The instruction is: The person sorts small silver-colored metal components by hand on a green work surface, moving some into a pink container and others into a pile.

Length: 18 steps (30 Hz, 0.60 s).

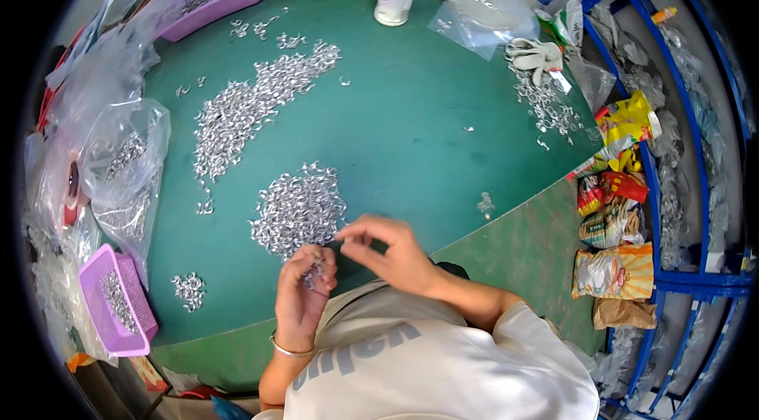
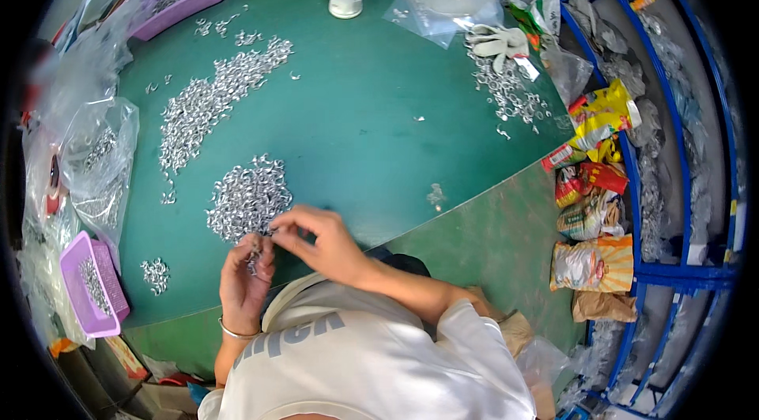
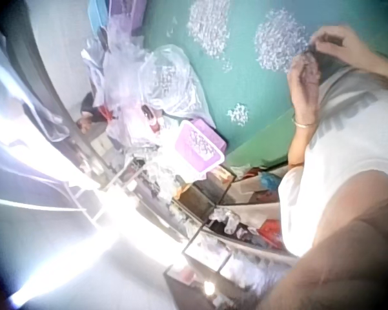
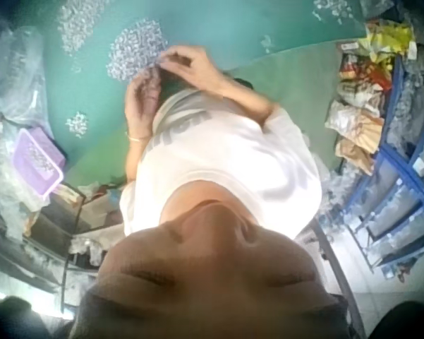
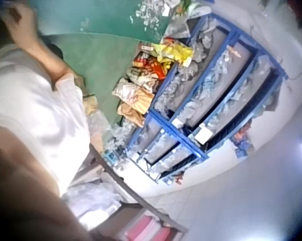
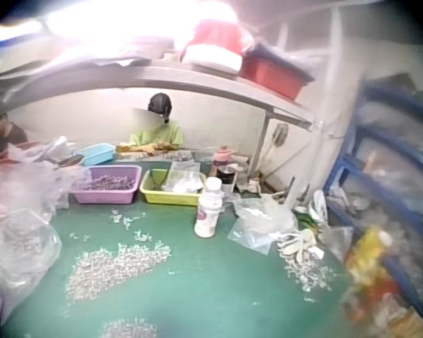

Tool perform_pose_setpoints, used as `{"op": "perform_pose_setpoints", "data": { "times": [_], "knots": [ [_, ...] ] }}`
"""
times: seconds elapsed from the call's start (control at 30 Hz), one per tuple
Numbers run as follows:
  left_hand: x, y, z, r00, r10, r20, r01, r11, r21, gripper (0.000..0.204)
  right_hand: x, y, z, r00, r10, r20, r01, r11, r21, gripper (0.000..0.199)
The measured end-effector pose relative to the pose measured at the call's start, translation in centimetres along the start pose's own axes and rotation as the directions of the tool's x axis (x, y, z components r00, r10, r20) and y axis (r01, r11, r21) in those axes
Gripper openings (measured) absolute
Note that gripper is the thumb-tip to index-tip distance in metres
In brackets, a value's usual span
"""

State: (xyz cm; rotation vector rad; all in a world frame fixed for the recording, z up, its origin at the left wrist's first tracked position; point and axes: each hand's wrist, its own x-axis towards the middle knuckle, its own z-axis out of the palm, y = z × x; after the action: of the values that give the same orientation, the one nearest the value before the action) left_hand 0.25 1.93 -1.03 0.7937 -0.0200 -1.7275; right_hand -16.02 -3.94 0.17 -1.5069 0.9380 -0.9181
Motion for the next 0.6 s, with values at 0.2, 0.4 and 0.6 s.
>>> {"op": "perform_pose_setpoints", "data": {
  "times": [0.2,0.4,0.6],
  "knots": [
    [-0.2,0.0,-1.0,0.998,0.023,-0.063,-0.019,0.998,0.055,0.011,1.0,2.3,-4.1,0.99,-0.033,-0.139,-0.022,0.926,-0.377,0.011],
    [-0.1,-0.3,-1.7,0.999,0.019,-0.04,-0.016,0.998,0.057,0.014,0.5,3.6,-5.6,0.97,-0.099,-0.223,-0.02,0.879,-0.476,0.01],
    [-0.1,-0.6,-0.1,0.996,0.051,-0.079,-0.043,0.994,0.1,0.011,1.6,6.0,-12.0,0.822,-0.245,-0.513,-0.251,0.653,-0.714,0.017]
  ]
}}
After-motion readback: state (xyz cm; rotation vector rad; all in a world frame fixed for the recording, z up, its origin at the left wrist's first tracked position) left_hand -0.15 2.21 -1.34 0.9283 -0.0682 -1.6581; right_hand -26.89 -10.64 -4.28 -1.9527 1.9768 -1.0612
